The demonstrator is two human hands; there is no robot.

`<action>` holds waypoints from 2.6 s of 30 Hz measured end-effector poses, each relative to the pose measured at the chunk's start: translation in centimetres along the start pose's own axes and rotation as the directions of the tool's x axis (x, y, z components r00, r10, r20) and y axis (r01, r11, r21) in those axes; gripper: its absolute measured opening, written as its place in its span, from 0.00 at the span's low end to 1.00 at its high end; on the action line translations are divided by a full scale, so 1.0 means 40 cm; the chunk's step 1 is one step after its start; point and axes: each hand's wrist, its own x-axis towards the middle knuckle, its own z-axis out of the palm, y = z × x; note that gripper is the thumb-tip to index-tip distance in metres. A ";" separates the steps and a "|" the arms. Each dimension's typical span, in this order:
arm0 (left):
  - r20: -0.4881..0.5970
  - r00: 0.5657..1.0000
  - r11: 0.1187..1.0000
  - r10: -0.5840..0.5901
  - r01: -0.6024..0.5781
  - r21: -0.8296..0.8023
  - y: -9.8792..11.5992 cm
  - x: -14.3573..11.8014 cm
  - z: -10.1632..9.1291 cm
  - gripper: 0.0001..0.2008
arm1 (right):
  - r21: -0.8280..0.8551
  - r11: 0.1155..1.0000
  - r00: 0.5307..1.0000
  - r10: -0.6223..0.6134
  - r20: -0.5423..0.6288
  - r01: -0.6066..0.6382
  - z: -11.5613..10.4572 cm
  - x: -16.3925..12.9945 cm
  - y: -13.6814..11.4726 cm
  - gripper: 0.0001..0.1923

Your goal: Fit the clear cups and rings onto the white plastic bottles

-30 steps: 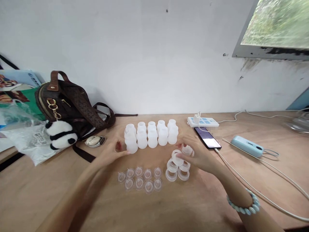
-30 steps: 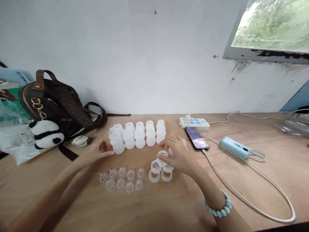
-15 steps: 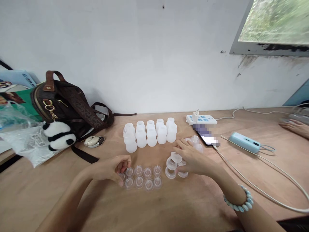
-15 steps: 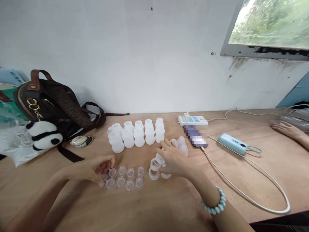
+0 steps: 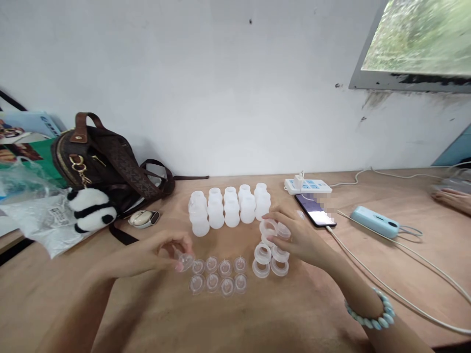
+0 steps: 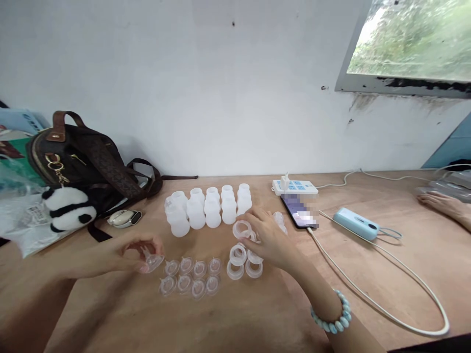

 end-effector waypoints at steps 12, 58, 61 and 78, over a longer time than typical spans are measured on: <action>-0.223 0.974 0.715 0.031 -0.178 -0.676 0.121 0.167 0.290 0.18 | 0.215 0.909 0.908 -0.283 -0.309 0.357 0.056 -0.018 -0.088 0.23; -0.177 0.960 0.561 0.217 -0.271 -0.783 0.092 0.142 0.284 0.20 | 0.682 0.731 0.986 0.090 -0.143 0.032 0.102 -0.027 -0.089 0.07; -0.161 0.970 0.576 0.184 -0.239 -0.782 0.097 0.139 0.276 0.21 | 0.662 0.748 0.982 0.086 -0.169 0.049 0.102 -0.026 -0.091 0.08; -0.237 0.957 0.712 0.165 -0.282 -0.643 0.111 0.109 0.230 0.24 | 0.381 0.889 0.961 -0.183 -0.209 0.252 0.083 -0.020 -0.096 0.19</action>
